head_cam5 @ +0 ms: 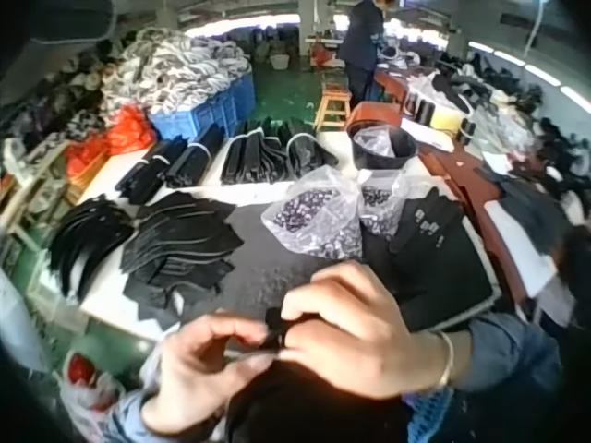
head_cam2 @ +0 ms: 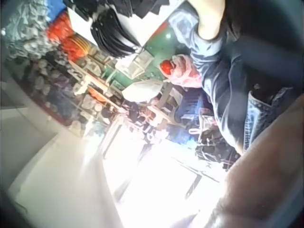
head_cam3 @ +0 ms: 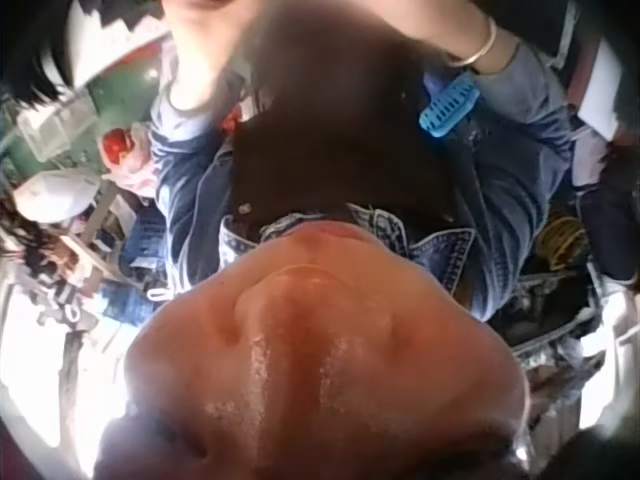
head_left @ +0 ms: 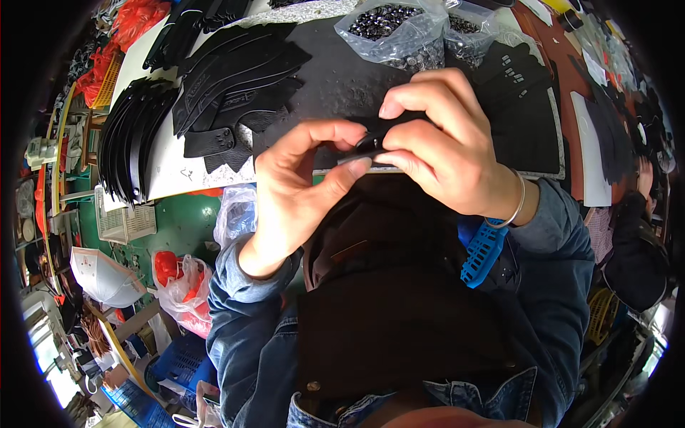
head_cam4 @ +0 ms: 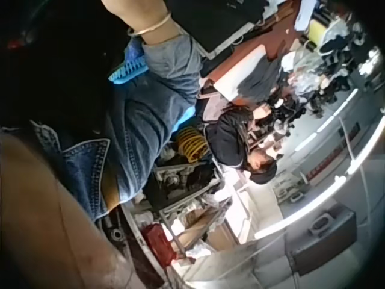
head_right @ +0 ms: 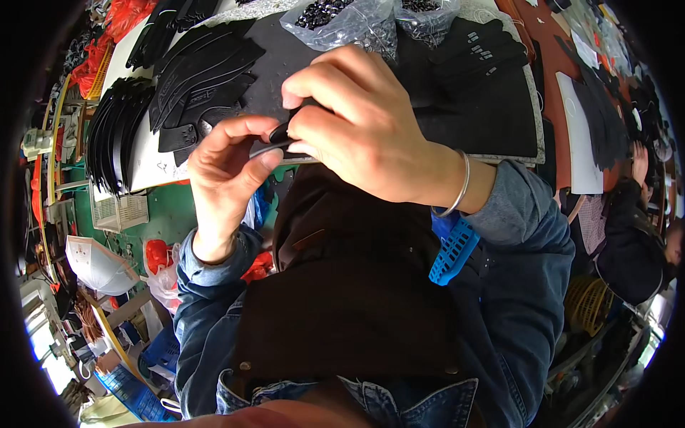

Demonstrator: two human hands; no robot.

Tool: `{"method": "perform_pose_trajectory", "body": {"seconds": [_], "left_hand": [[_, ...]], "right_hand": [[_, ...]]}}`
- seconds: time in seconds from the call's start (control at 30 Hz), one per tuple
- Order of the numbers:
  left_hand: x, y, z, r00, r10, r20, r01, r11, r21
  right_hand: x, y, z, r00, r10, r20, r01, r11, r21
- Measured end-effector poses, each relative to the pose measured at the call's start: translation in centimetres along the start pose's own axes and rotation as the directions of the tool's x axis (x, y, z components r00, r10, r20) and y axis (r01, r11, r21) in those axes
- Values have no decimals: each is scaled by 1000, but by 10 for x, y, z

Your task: Attaching small black components to larger black base pieces at a manual assembly station.

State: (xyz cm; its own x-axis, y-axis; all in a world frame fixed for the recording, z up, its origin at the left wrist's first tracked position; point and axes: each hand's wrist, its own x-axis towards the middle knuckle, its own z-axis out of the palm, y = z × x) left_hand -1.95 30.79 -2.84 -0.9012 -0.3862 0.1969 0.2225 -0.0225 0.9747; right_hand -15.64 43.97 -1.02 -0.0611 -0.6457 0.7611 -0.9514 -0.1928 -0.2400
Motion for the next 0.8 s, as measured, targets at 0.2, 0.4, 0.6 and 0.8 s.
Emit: {"method": "perform_pose_trajectory", "body": {"seconds": [0.2,0.4,0.6,0.8], "left_hand": [[6,-3,-5,977,184,106,-205,944,258],[5,-12,-7,979,206,-9,-199,958,207],[7,-12,-9,955,295,13,-278,884,375],[9,-21,-12,984,170,-50,-150,950,274]], "right_hand": [[3,5,8,996,70,62,-78,989,126],[10,5,11,982,81,169,-98,991,96],[10,12,17,947,233,220,-271,948,165],[38,40,8,891,220,398,-325,921,217]]}}
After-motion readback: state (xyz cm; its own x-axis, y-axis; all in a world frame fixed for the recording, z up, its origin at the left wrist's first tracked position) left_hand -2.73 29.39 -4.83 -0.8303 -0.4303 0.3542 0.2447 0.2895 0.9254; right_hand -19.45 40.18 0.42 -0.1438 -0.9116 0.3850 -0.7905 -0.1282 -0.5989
